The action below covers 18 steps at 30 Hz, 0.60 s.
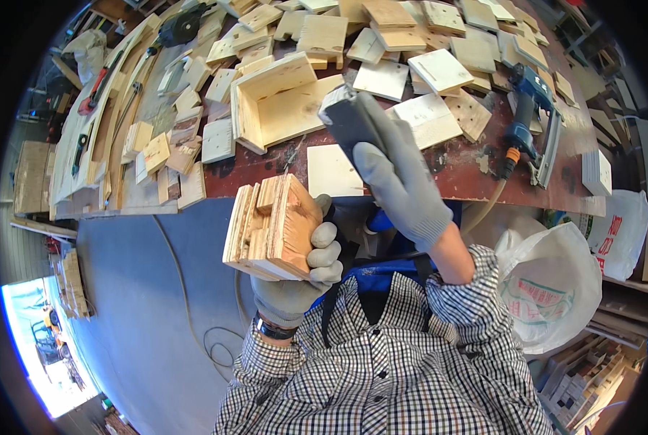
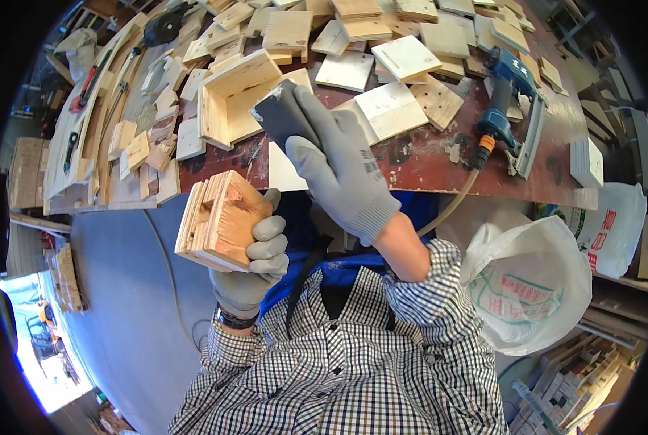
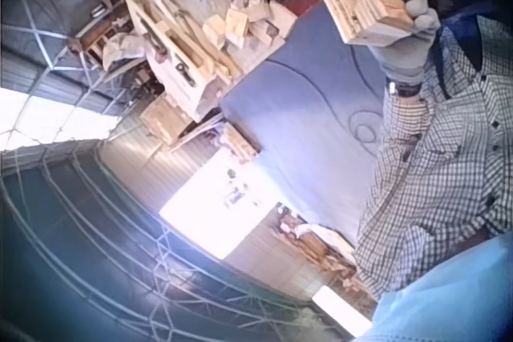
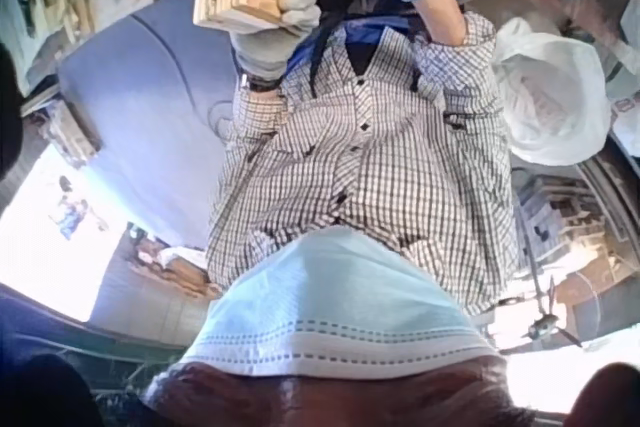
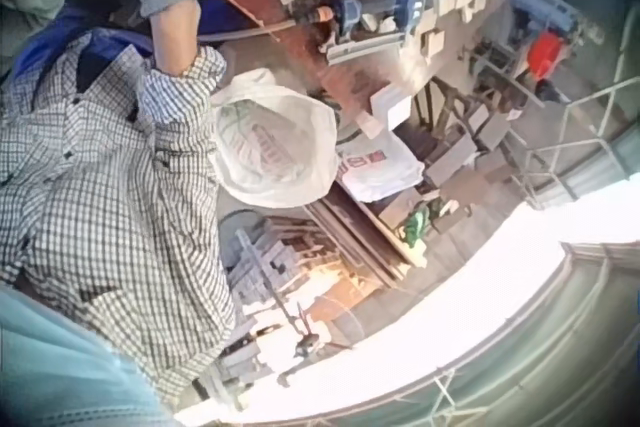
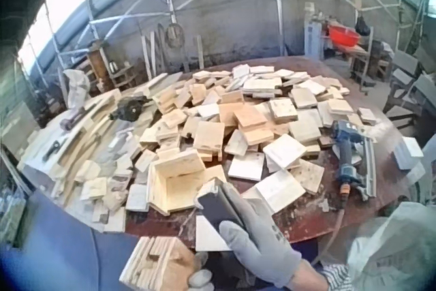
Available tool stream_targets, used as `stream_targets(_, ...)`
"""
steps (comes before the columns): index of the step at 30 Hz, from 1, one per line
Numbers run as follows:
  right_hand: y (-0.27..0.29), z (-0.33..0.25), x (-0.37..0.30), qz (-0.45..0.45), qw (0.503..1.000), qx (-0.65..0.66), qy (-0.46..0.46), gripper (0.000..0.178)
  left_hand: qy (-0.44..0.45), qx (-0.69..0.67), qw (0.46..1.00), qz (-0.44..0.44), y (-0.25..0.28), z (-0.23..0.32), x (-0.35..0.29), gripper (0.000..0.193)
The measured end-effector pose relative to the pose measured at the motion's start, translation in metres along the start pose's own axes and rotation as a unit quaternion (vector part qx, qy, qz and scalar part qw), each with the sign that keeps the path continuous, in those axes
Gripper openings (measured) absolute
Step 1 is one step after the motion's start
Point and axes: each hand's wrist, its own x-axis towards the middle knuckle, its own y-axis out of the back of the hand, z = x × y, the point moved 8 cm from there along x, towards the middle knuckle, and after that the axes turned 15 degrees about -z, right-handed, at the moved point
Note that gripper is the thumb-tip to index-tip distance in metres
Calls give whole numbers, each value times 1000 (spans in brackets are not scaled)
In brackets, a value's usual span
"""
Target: The person assembles small wooden boxes by selecting pieces from a pile, using a nail gun to fasten them, and sanding the edges with a sanding block. The person handles multiple pieces and tools throughout the process.
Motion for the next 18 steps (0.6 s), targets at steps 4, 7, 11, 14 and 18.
stream_targets(4, -5, -29, -1, -38, 997, 13, 70, 69, 54, 341, 938, 16, 16, 16, -4, 86)
stream_targets(7, -25, -59, -13, -94, 979, -130, 126, 66, 49, 783, 601, 149, 6, 41, -19, 84)
stream_targets(11, -19, -82, -37, -187, 966, 7, 180, 67, -97, 359, 918, 139, 14, 52, -23, 73)
stream_targets(14, 3, -54, -39, -75, 995, 20, 67, 65, -138, 196, 958, 157, 18, 49, -20, 78)
stream_targets(18, 3, -43, -28, 16, 997, -79, 4, 70, -130, 194, 968, 92, 5, 34, -3, 81)
